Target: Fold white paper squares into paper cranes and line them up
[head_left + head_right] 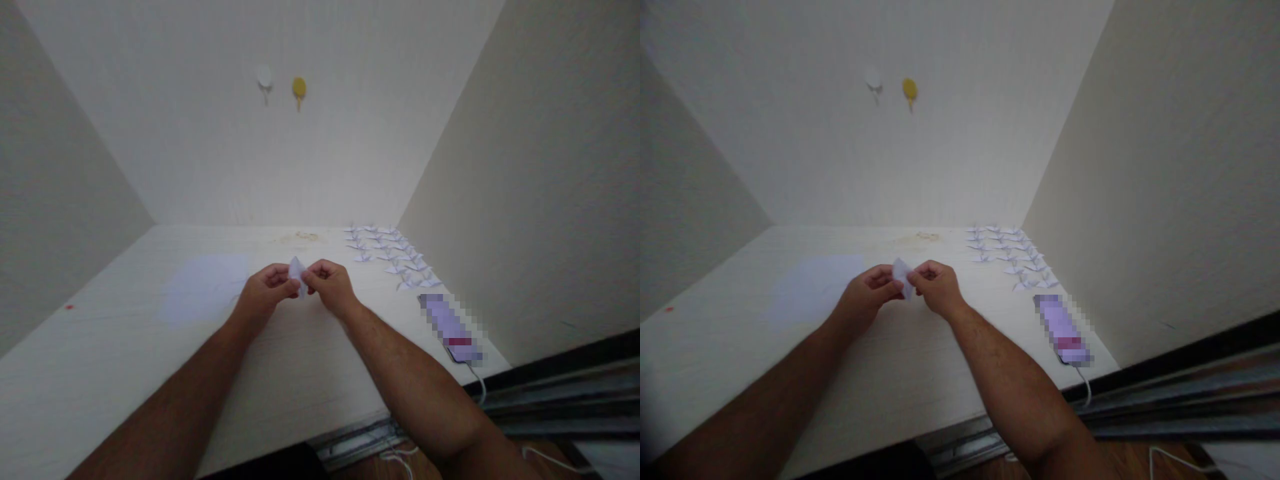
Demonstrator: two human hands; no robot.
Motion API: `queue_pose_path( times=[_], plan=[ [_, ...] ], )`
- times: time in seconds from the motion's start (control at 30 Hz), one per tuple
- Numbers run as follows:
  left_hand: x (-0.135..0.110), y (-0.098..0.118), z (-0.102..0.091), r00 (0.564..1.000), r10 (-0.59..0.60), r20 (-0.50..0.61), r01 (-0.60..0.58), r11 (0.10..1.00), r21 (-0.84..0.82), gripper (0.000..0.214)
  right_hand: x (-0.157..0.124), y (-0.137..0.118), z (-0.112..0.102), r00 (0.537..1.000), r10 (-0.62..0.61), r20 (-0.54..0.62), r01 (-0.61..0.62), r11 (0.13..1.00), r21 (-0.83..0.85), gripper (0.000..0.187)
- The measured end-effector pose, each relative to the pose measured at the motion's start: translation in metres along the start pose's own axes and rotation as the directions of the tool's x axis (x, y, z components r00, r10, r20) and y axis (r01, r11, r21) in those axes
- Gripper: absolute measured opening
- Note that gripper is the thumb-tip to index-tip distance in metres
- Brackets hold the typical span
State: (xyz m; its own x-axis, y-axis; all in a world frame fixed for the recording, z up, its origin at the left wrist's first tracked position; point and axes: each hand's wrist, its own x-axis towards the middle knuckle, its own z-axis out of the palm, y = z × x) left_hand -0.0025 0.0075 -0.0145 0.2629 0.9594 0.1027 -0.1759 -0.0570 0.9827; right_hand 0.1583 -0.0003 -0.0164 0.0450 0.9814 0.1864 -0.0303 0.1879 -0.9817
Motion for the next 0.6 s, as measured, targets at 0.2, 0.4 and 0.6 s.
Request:
queue_pose_path(
  times=[0.2,0.4,0.6],
  plan=[
    [0.0043,-0.0015,0.0011,0.991,0.025,-0.128,-0.009,0.992,0.126,0.034,0.0021,0.0032,-0.0001,0.999,-0.042,0.025,0.045,0.987,-0.155,0.019],
    [0.0007,0.003,0.0043,0.977,0.04,-0.208,0.009,0.974,0.228,0.034,-0.0007,-0.0002,-0.0011,0.989,-0.143,0.047,0.15,0.929,-0.338,0.023],
    [-0.0003,0.0052,0.0048,0.971,0.069,-0.227,0.01,0.945,0.328,0.034,0.0024,0.0044,-0.002,0.987,-0.153,0.044,0.158,0.922,-0.353,0.021]
  ],
)
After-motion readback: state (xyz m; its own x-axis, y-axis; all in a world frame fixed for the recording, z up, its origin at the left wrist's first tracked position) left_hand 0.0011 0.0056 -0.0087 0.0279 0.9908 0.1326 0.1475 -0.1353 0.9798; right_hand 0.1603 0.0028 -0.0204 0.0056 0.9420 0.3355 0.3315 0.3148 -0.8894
